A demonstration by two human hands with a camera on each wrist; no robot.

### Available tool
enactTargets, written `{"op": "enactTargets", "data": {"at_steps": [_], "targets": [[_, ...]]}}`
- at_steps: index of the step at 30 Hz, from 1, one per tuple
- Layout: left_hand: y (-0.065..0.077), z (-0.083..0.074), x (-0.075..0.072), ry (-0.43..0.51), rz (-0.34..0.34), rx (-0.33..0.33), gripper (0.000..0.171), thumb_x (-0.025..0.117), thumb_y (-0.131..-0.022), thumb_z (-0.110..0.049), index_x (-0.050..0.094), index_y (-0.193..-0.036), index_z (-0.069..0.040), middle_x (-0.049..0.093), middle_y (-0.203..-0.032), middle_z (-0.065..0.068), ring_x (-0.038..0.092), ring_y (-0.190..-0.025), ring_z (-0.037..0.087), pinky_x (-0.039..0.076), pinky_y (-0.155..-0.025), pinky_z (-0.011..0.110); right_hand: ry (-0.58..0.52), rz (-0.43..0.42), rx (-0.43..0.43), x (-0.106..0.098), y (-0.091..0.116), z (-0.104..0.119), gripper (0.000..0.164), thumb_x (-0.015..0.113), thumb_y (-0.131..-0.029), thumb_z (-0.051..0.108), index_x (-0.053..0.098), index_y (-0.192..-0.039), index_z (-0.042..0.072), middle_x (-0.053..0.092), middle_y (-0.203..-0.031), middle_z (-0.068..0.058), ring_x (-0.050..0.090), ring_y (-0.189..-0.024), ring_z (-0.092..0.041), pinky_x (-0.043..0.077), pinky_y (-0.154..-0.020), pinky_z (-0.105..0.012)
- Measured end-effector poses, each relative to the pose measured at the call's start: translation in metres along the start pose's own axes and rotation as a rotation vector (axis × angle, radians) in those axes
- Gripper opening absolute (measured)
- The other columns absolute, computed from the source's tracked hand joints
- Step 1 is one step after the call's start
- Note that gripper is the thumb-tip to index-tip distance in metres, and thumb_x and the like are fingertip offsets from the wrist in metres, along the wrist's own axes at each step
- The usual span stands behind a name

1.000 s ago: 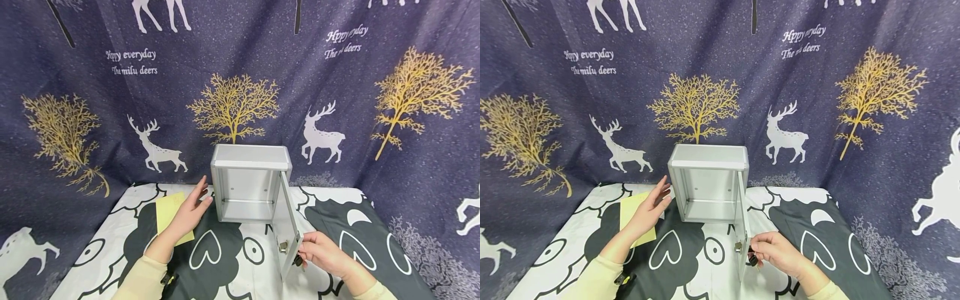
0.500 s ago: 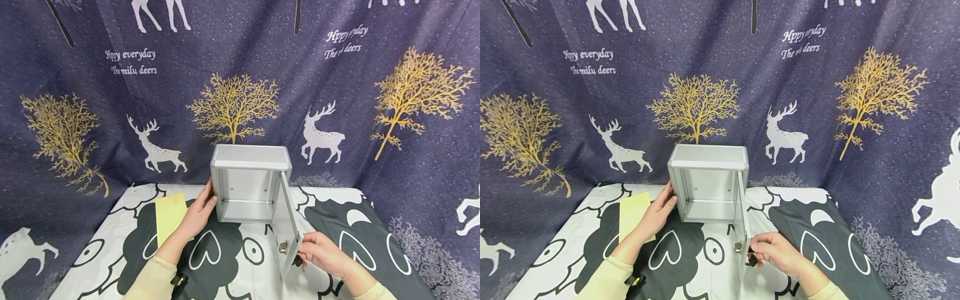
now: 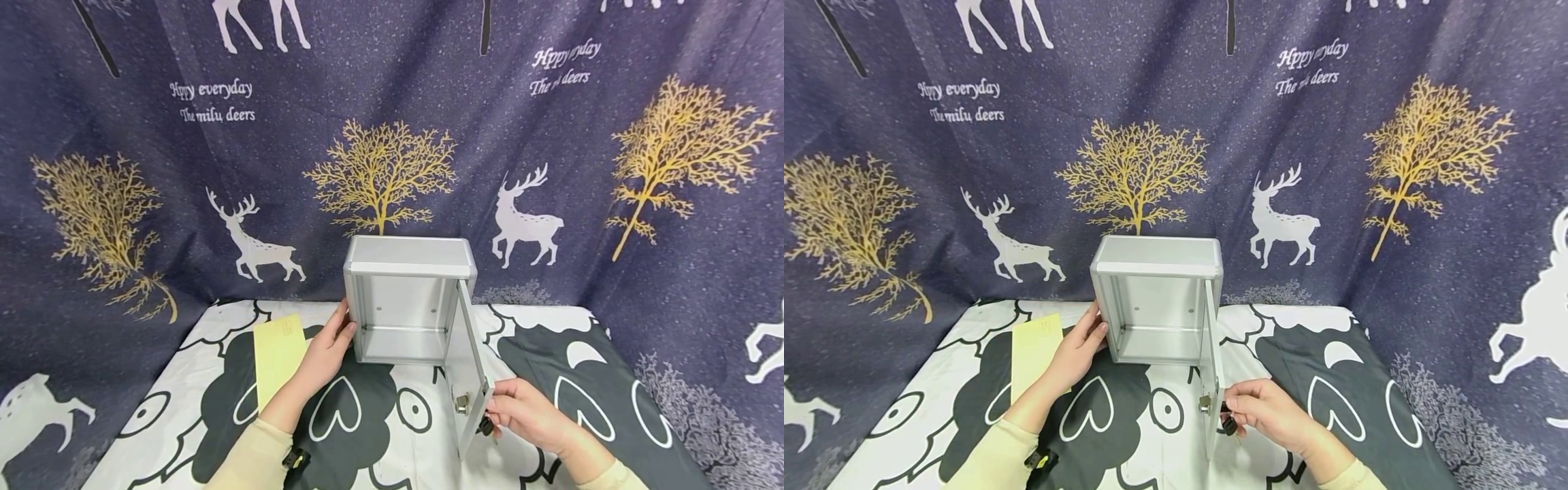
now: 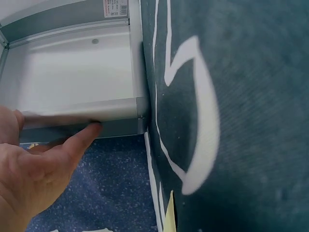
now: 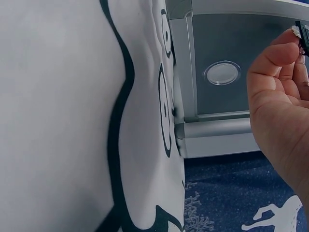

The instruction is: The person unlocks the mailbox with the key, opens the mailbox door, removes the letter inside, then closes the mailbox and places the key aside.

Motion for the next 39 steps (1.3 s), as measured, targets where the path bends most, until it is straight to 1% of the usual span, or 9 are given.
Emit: {"op": "enactTargets", "data": {"at_steps": [9,11,15,17,22,24,30,36,39], "targets": [[0.0,-0.001,0.001,0.001,0.007,0.003,0.068,0.049,-0.122,-0.032,0.017,-0.181,-0.023,0.032,-0.179,0.021,0.041,-0.16,0.042,0.05,-0.118,0.061,0.026,-0.015,0.058,0.011,-0.01,-0.002,0.037,0.043,-0.111,-0.006,0.077,-0.109,0.007,0.075,-0.095,0.004,0.068,-0.083,-0.005,0.059,-0.074,-0.022],[0.0,-0.002,0.001,0.004,0.007,0.001,0.068,0.049,-0.122,-0.031,0.016,-0.181,-0.023,0.033,-0.179,0.021,0.041,-0.16,0.041,0.05,-0.117,0.061,0.035,-0.014,0.068,0.014,-0.013,-0.003,0.032,0.044,-0.112,-0.005,0.074,-0.105,-0.001,0.076,-0.096,0.002,0.068,-0.084,-0.005,0.058,-0.074,-0.021],[-0.001,-0.002,0.002,0.015,0.006,0.006,0.068,0.049,-0.122,-0.029,0.016,-0.181,-0.022,0.033,-0.178,0.022,0.042,-0.159,0.041,0.051,-0.117,0.06,0.042,-0.015,0.065,0.02,-0.019,-0.006,0.029,0.045,-0.113,-0.004,0.061,-0.112,-0.027,0.079,-0.105,-0.003,0.068,-0.085,-0.004,0.058,-0.073,-0.021],[-0.002,-0.001,0.002,0.014,0.005,0.009,0.067,0.048,-0.122,-0.029,0.016,-0.181,-0.021,0.033,-0.178,0.023,0.042,-0.159,0.042,0.051,-0.116,0.059,0.039,-0.016,0.063,0.023,-0.022,-0.008,0.031,0.045,-0.113,-0.003,0.058,-0.117,-0.031,0.079,-0.107,-0.003,0.068,-0.085,-0.004,0.059,-0.073,-0.021],[-0.002,-0.001,0.002,0.015,-0.002,0.002,0.067,0.049,-0.122,-0.028,0.018,-0.181,-0.019,0.034,-0.178,0.023,0.043,-0.158,0.042,0.053,-0.115,0.059,0.021,-0.025,0.077,0.03,-0.031,-0.012,0.027,0.047,-0.113,-0.001,0.071,-0.121,-0.011,0.079,-0.109,-0.003,0.068,-0.083,-0.004,0.058,-0.073,-0.022],[-0.001,-0.001,0.002,0.013,-0.006,-0.004,0.067,0.049,-0.122,-0.028,0.018,-0.181,-0.02,0.035,-0.177,0.023,0.044,-0.158,0.042,0.053,-0.114,0.059,0.024,-0.036,0.083,0.033,-0.035,-0.014,0.026,0.049,-0.113,0.0,0.072,-0.12,-0.007,0.079,-0.109,-0.003,0.068,-0.084,-0.005,0.058,-0.073,-0.022],[0.0,-0.003,0.001,0.01,-0.009,-0.002,0.066,0.049,-0.122,-0.026,0.019,-0.181,-0.017,0.036,-0.176,0.025,0.043,-0.158,0.044,0.053,-0.114,0.059,0.059,-0.075,0.082,0.042,-0.048,-0.019,0.034,0.051,-0.113,0.001,0.058,-0.115,-0.033,0.076,-0.107,-0.002,0.064,-0.081,-0.003,0.057,-0.072,-0.021],[0.0,-0.002,0.001,0.009,-0.005,0.006,0.066,0.048,-0.123,-0.028,0.019,-0.18,-0.014,0.036,-0.175,0.028,0.044,-0.157,0.045,0.054,-0.113,0.06,0.065,-0.142,0.077,0.05,-0.061,-0.025,0.026,0.055,-0.112,0.002,0.065,-0.111,-0.021,0.078,-0.11,-0.006,0.062,-0.08,-0.004,0.057,-0.071,-0.022],[-0.001,-0.001,0.001,0.005,-0.005,0.014,0.066,0.049,-0.122,-0.028,0.019,-0.18,-0.014,0.037,-0.174,0.029,0.046,-0.156,0.046,0.054,-0.113,0.06,0.078,-0.184,0.072,0.054,-0.067,-0.027,0.031,0.057,-0.112,0.003,0.061,-0.112,-0.027,0.077,-0.112,-0.009,0.063,-0.08,-0.005,0.057,-0.071,-0.022]]}}
Point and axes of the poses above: each hand's wrist, its own y-axis away from the middle knuckle, its own x-axis out of the palm, z = x × y, the point moved 6 cm from there along -y, towards the middle knuckle
